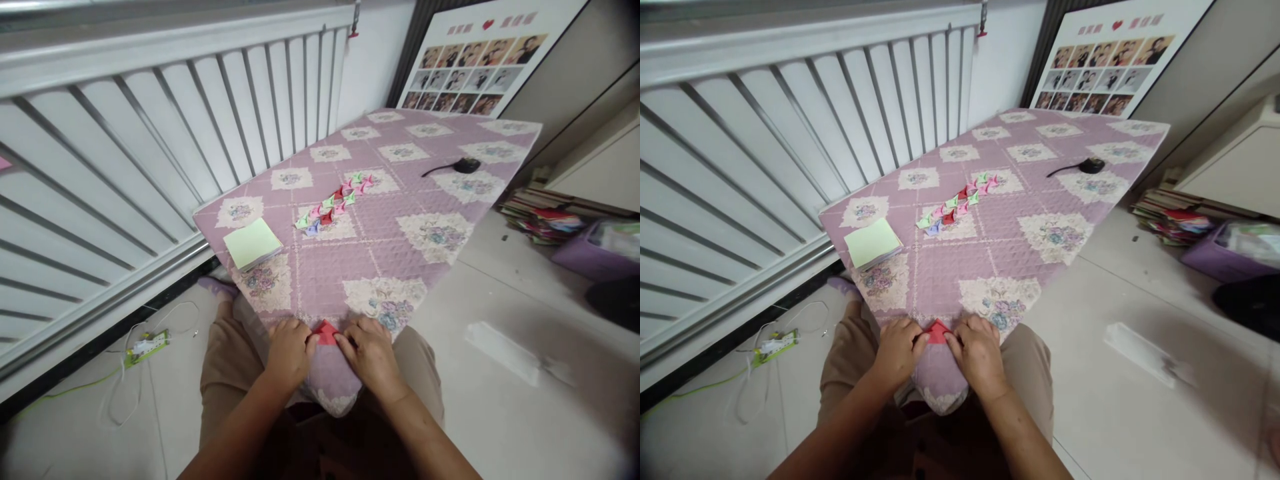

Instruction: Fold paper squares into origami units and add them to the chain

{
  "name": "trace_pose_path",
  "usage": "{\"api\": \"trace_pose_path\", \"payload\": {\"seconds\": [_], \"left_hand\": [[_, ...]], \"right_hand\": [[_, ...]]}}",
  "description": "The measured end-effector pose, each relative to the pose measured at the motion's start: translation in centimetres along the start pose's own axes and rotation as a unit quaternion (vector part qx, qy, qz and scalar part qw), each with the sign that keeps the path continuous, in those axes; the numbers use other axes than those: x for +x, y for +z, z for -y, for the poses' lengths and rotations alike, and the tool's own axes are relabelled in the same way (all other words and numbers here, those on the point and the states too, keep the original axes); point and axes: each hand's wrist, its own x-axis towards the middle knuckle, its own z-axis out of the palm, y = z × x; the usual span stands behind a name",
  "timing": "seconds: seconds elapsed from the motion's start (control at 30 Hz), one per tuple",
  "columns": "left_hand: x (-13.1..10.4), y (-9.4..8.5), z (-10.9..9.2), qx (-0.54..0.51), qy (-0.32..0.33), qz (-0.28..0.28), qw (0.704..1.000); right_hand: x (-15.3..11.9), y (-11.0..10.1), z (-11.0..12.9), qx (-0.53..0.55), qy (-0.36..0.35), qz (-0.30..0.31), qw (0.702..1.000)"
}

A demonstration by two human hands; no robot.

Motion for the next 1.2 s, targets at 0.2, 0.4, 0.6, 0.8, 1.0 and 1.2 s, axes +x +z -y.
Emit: {"api": "trace_pose_path", "payload": {"seconds": [0.2, 0.4, 0.6, 0.8, 1.0, 1.2], "left_hand": [[0.8, -0.5, -0.3, 0.031, -0.001, 0.024, 0.999], [1.3, -0.1, -0.2, 0.055, 0.008, 0.020, 0.998], [1.4, 0.5, 0.0, 0.075, 0.023, 0.001, 0.997], [1.2, 0.8, 0.1, 0.088, 0.031, -0.017, 0.996], [1.1, 1.1, 0.3, 0.094, 0.040, -0.031, 0.994], [0.7, 0.7, 1.0, 0.067, 0.047, -0.020, 0.996]], "right_hand": [[0.3, -0.2, 0.5, -0.020, 0.015, 0.000, 1.000], [0.3, -0.1, 0.7, -0.030, 0.009, -0.018, 0.999], [0.3, 0.1, 0.4, -0.038, 0.008, -0.030, 0.999], [-0.4, -0.2, 0.7, -0.014, -0.040, -0.043, 0.998], [-1.5, -0.2, 2.3, -0.017, -0.131, 0.023, 0.991], [-1.5, 0.1, 2.3, -0.034, -0.125, 0.062, 0.990]]}}
